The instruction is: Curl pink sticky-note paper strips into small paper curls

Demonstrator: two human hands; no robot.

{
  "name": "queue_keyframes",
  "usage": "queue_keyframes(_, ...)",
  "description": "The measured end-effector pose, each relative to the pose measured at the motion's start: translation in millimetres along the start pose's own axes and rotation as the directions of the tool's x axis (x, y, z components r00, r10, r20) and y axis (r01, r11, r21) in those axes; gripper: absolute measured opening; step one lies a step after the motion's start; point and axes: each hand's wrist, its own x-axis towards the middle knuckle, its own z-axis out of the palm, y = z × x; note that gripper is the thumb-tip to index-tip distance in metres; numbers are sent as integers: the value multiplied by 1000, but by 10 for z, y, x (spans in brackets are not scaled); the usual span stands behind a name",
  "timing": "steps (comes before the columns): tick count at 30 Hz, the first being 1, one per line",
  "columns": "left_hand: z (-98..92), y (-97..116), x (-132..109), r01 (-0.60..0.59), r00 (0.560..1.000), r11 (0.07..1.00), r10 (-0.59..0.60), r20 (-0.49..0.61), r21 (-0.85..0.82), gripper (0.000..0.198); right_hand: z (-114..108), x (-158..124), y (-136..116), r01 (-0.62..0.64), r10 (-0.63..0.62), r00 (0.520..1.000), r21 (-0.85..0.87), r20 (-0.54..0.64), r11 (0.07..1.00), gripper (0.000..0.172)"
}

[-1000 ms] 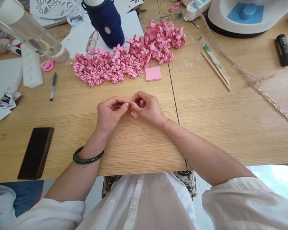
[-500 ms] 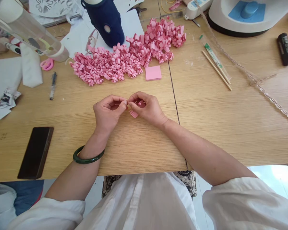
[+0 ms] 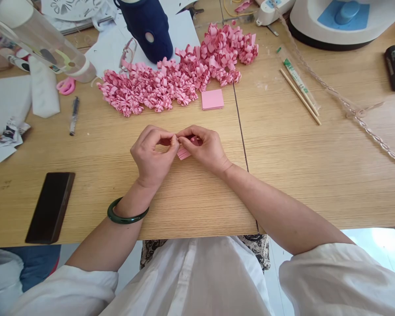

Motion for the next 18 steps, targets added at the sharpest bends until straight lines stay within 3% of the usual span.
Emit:
queue_keyframes(7, -5, 14, -32, -24, 993, 996, 34, 113, -85, 5, -8, 18, 10, -74, 77, 995, 46, -57, 996, 9)
queue_keyframes(11, -9, 20, -44, -72, 990, 985, 91, 112, -160, 11, -21, 30, 7, -71, 76, 995, 73, -65, 995, 10)
queue_keyframes(18, 31, -60, -27, 72, 996, 922, -46, 76, -380, 16, -20, 28, 18, -31, 35, 999, 138, -26, 990, 12)
